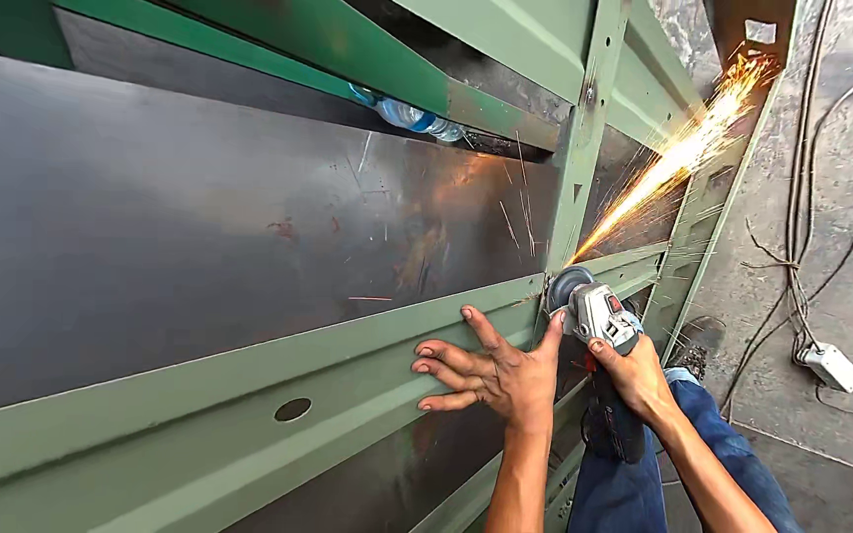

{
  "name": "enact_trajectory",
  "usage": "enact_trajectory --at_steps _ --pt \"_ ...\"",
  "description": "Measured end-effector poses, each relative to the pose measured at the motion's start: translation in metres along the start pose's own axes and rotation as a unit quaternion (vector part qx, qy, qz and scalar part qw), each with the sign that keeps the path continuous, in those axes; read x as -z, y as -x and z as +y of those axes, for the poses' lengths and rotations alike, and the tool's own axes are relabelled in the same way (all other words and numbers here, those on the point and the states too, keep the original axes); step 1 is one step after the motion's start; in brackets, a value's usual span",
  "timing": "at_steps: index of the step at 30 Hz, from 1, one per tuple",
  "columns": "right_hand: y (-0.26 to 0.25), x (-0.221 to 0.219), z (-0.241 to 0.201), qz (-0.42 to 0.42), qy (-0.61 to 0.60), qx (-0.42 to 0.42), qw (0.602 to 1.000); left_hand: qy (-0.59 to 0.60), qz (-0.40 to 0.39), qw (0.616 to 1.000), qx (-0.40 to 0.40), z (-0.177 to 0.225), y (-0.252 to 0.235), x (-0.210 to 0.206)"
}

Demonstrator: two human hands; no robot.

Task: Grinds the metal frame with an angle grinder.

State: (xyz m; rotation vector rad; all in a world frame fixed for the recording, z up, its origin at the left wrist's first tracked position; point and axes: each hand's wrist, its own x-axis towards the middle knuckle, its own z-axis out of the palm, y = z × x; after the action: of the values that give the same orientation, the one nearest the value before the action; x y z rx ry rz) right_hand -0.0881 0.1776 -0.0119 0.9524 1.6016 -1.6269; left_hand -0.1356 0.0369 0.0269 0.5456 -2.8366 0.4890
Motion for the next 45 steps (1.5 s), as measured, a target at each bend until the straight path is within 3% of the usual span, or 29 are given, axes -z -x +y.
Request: enact_trajectory --at_steps 16,45 --pt "-0.015 0.011 -0.002 -0.019 0.024 0.064 0.998 0.002 0.002 1.000 0.004 0.000 0.001 -0.003" --pt "-0.011 0.008 0.007 -0.004 0.050 0.040 0.998 -0.013 -0.019 1.000 -0.010 -0.003 0.003 -0.002"
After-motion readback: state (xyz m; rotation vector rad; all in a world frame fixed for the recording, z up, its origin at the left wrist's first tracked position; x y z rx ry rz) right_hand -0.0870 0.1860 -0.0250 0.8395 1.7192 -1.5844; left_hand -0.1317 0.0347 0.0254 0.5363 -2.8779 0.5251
